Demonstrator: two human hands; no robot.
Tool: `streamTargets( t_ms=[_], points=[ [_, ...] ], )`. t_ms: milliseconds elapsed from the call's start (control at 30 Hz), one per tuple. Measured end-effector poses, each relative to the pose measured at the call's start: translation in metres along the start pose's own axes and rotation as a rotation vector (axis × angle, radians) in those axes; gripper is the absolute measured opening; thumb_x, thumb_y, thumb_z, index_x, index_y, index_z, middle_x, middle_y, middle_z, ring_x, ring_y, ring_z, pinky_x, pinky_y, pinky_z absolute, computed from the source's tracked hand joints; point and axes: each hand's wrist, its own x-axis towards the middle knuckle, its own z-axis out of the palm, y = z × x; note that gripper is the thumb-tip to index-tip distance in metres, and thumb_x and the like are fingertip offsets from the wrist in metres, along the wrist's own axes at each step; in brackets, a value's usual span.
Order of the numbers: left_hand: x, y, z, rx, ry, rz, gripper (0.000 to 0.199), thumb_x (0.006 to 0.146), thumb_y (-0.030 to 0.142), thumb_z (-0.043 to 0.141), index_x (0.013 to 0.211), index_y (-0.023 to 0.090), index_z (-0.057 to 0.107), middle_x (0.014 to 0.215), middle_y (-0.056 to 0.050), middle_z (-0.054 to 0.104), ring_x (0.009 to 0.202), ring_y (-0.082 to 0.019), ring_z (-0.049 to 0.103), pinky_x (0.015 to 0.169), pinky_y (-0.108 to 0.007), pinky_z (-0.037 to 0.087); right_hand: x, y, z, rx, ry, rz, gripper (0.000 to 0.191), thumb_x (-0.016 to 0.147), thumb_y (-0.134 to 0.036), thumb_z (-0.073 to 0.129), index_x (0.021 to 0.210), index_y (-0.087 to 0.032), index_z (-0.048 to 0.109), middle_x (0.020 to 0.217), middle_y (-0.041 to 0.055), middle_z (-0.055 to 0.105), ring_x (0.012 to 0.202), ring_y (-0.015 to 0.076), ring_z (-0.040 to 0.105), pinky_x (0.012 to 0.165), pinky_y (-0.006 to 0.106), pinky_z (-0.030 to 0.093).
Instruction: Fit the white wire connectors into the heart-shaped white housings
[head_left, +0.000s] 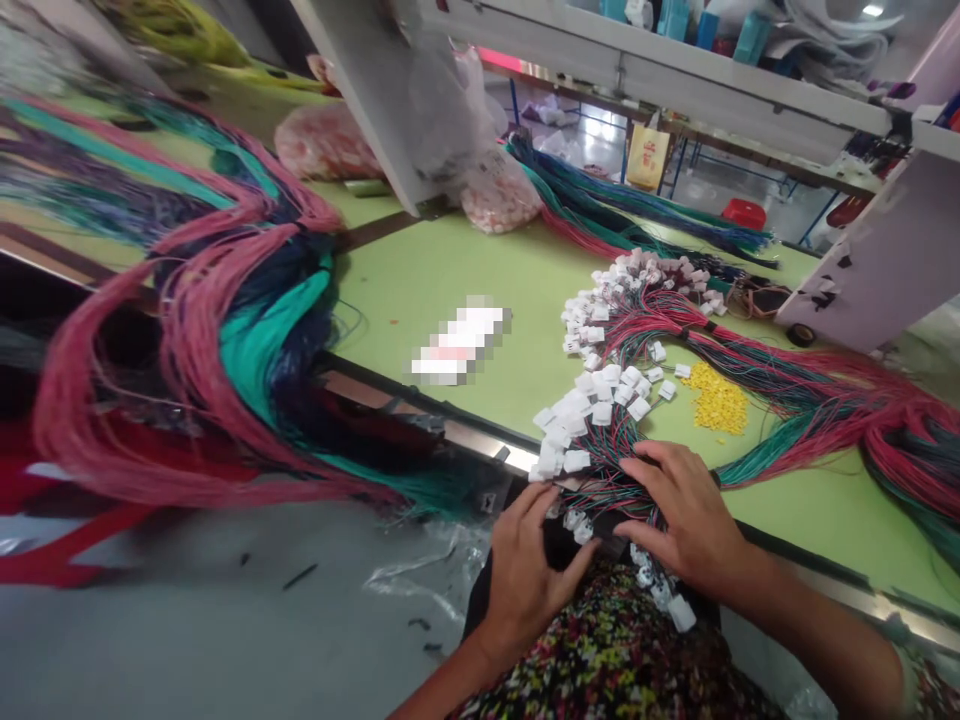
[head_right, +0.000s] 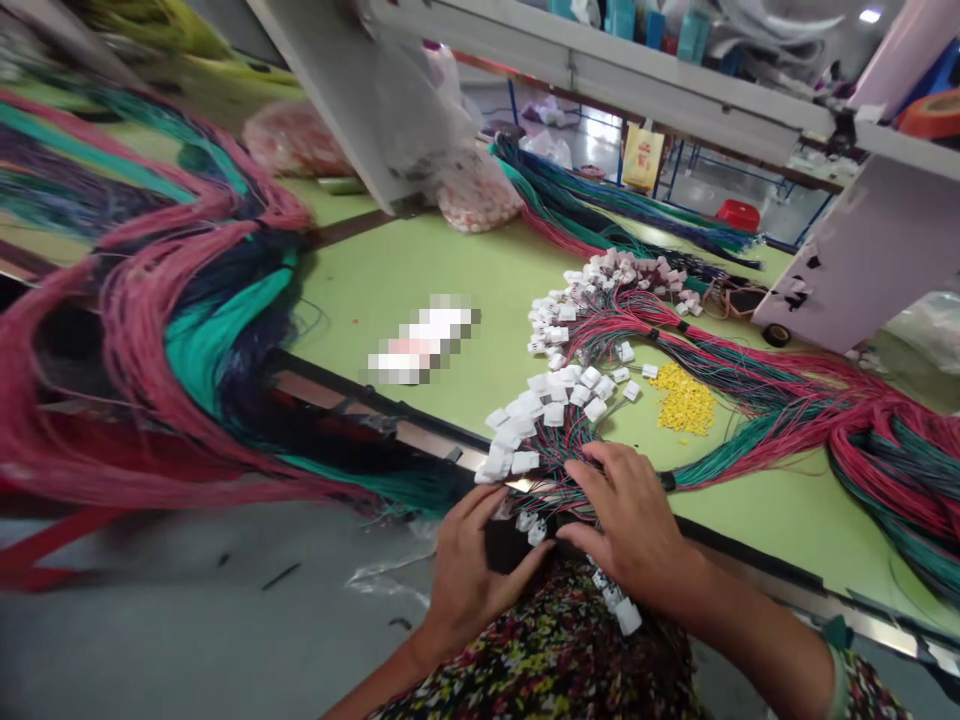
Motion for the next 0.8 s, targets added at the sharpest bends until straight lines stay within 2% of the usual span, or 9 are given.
streamTargets(
  t_ms=[133,300,400,467,567,667,733,800],
  points=[
    [0.002,0.002,-0.001,0.105,0.043,0.066,0.040,0.085,0.017,0.067,0.125,0.019,0.060,0.122,-0.017,0.067,0.108,-0.034,0.066,0.094,-0.047,0.048,0.018,0.005,0.010,-0.066,-0.126,0.014,0.063,0.084,-0.031,0.079,0.139,-0.018,0.051,0.147,0.0199,0.049,0.134,0.0382,0.046,0.106,0.056,0.043],
    [0.029,0.000,-0.025,0.056,0.021,0.217,0.033,0.083,0.011,0.065,0.114,0.023,0.064,0.107,-0.011,0.076,0.099,-0.030,0.068,0.090,-0.044,0.048,0.029,0.009,0.006,-0.086,-0.141,-0.002,0.059,0.084,-0.037,0.079,0.134,-0.016,0.055,0.145,0.0205,0.050,0.131,0.0374,0.046,0.104,0.053,0.044],
    [0.054,-0.004,-0.033,0.064,0.004,0.292,0.030,0.084,0.012,0.065,0.112,0.024,0.066,0.106,-0.009,0.078,0.096,-0.028,0.069,0.088,-0.042,0.048,0.034,0.004,0.005,-0.169,-0.146,0.003,0.053,0.082,-0.043,0.080,0.123,-0.015,0.061,0.126,0.0182,0.060,0.114,0.0365,0.055,0.093,0.051,0.047],
    [0.073,-0.005,-0.032,0.075,0.047,0.353,0.026,0.084,0.011,0.068,0.106,0.024,0.068,0.101,-0.008,0.079,0.093,-0.027,0.070,0.086,-0.041,0.048,0.038,0.002,0.008,-0.231,-0.164,0.008,0.047,0.082,-0.047,0.080,0.112,-0.014,0.064,0.110,0.0151,0.064,0.100,0.0345,0.058,0.085,0.049,0.048],
    [0.101,-0.005,-0.024,0.077,0.093,0.395,0.025,0.085,0.012,0.069,0.106,0.026,0.069,0.098,-0.004,0.080,0.094,-0.026,0.071,0.086,-0.040,0.048,0.046,0.003,0.017,-0.277,-0.138,0.048,0.052,0.082,-0.050,0.078,0.114,-0.012,0.062,0.107,0.0167,0.064,0.096,0.0340,0.058,0.081,0.047,0.049],
    [0.121,0.000,-0.015,0.013,0.122,0.427,0.024,0.085,0.011,0.070,0.104,0.025,0.069,0.101,-0.006,0.080,0.097,-0.026,0.071,0.088,-0.041,0.049,0.055,0.009,0.024,-0.246,-0.109,0.139,0.050,0.087,-0.039,0.075,0.123,-0.010,0.057,0.113,0.0199,0.064,0.098,0.0333,0.060,0.081,0.044,0.050],
    [0.126,0.003,-0.011,-0.081,0.121,0.395,0.023,0.086,0.011,0.071,0.104,0.023,0.068,0.105,-0.008,0.078,0.099,-0.026,0.070,0.090,-0.042,0.051,0.061,0.014,0.027,-0.157,-0.120,0.180,0.036,0.087,-0.026,0.072,0.118,-0.013,0.060,0.111,0.0182,0.065,0.095,0.0313,0.061,0.079,0.042,0.050],
    [0.124,0.006,-0.011,-0.182,0.137,0.285,0.028,0.085,0.014,0.073,0.112,0.022,0.067,0.116,-0.011,0.073,0.108,-0.028,0.067,0.095,-0.044,0.052,0.065,0.018,0.027,0.011,-0.112,0.214,0.026,0.081,-0.016,0.070,0.106,-0.016,0.063,0.103,0.0141,0.067,0.087,0.0284,0.062,0.077,0.039,0.050]
  ],
)
